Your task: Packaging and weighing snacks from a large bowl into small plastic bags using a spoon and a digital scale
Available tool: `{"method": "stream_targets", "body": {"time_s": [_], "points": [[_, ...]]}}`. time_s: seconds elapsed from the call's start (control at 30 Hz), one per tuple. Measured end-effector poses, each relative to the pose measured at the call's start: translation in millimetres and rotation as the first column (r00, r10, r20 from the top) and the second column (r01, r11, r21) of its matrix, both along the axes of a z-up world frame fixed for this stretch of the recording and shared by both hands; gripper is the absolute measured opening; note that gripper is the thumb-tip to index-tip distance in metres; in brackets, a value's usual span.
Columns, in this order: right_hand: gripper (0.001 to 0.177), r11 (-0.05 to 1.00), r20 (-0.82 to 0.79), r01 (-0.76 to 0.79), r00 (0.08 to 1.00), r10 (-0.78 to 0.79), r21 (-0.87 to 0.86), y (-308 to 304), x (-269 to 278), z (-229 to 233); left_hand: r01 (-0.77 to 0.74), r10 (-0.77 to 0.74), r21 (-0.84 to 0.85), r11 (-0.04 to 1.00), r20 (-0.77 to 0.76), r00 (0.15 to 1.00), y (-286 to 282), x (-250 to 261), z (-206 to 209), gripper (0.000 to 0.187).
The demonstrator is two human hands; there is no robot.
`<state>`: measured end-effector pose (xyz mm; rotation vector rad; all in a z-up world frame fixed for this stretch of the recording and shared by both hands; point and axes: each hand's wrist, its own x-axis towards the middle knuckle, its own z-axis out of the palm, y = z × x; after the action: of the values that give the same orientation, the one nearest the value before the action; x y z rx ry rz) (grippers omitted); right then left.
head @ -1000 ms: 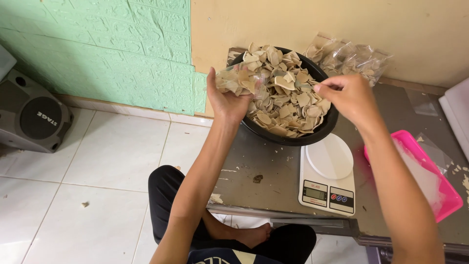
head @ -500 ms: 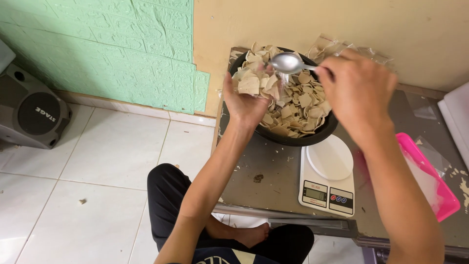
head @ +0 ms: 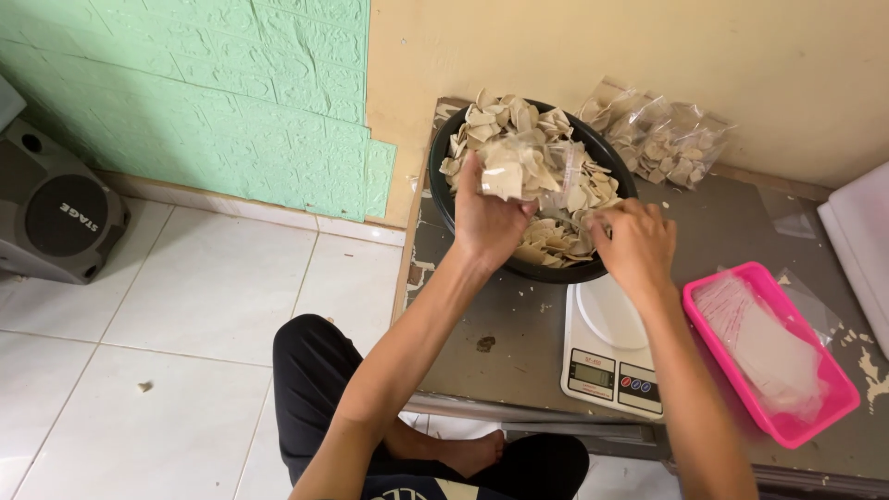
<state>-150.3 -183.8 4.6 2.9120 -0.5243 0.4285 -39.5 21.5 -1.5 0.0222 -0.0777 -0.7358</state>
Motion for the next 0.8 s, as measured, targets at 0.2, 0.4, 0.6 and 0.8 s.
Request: {"method": "stream_targets", "body": {"time_s": [0.2,0.4,0.6,0.8], "points": [[0.048,0.667,0.636,-0.542,0.761,0.131,0.511,93,-2,23,-0.156,0.152,0.022,0.987,0.128,0.980,-24,-16,-10,0.058],[0.023,0.631,0.710,-0.563,0.704,0.027,0.534,118,8,43,-0.180,0.176,0.024,0.983,0.106,0.979,-61,-23,-44,0.044],[0.025,0.469,0.718,-0.623,0.695,-0.036,0.626,79,13,30,-0.157,0.123,0.106,0.982,0.270,0.955,-8,-26,-19,0.085],[0.039,0.447,0.728,-0.671,0.682,0.062,0.591,96,12,48,-0.237,0.218,0.084,0.968,0.190,0.957,-27,-26,-42,0.038]]}}
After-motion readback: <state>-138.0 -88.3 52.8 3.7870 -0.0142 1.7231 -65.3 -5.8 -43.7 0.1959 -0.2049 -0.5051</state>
